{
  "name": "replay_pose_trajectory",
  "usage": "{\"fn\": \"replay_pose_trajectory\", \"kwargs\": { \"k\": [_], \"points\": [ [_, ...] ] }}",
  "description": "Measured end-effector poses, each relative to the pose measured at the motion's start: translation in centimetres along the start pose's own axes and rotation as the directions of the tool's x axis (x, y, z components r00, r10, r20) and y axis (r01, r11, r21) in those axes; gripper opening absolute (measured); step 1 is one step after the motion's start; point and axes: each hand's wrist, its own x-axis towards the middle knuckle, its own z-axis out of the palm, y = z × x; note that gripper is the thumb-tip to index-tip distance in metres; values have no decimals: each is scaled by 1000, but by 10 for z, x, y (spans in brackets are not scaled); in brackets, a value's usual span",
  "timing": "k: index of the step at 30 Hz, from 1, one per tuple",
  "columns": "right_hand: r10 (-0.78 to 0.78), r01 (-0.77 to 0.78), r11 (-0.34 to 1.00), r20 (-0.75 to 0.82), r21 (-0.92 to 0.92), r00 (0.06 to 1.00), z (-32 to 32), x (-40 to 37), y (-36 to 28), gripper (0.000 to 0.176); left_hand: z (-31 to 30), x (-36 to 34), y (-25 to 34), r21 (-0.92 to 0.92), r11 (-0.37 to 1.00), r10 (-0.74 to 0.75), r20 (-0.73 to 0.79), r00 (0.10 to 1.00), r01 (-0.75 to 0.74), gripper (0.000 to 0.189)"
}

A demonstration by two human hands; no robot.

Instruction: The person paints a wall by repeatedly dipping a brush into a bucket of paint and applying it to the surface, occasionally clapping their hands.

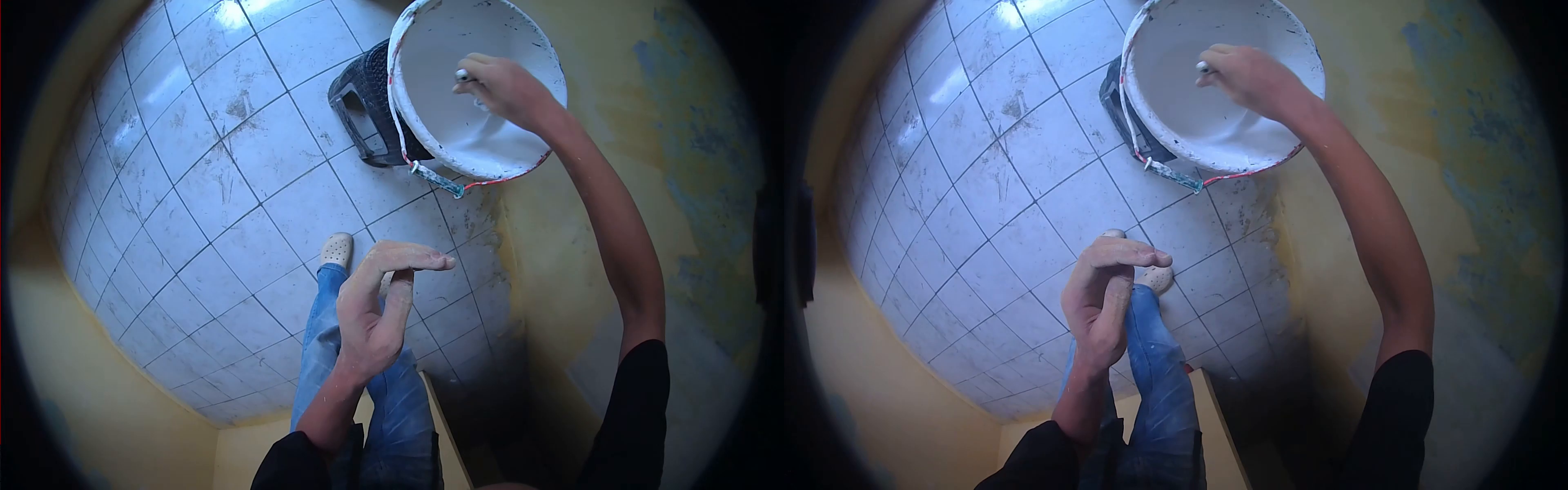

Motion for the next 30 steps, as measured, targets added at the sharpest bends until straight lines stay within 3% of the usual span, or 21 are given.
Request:
{"fn": "replay_pose_trajectory", "kwargs": {
  "k": [6,9,12,15,17,20,23,24,26,28,30],
  "points": [
    [62,-68,993,67,92,996,24,18,10,21,7,7,-4,5,1000,31,24,999,-31,38],
    [243,-260,961,156,98,957,17,24,15,26,14,5,-7,24,999,30,45,999,-31,35],
    [345,-371,862,137,344,929,15,20,18,32,26,1,-5,4,1000,13,42,999,-13,35],
    [451,-433,774,77,461,889,14,14,31,32,41,-5,-6,4,1000,21,53,998,-21,35],
    [613,-451,598,-16,662,790,8,-5,41,30,50,-9,-5,7,1000,24,67,997,-24,35],
    [801,-295,225,-3,928,599,-15,-48,56,22,67,-19,-3,-16,1000,-6,67,998,7,39],
    [723,109,-132,21,985,690,-40,-132,66,20,88,-27,-7,-33,999,-6,100,995,9,38],
    [770,206,-182,9,962,638,-49,-160,53,20,97,-30,-9,-9,1000,-12,102,995,13,37],
    [870,394,-222,-1,892,493,-68,-222,9,20,115,-37,-11,3,999,-41,130,991,41,36],
    [950,524,-93,-82,846,301,-64,-295,-18,22,137,-46,-15,52,996,-71,100,992,66,29],
    [990,585,95,-136,805,28,-39,-363,-49,21,161,-53,-22,91,996,-32,91,995,24,22]
  ]
}}
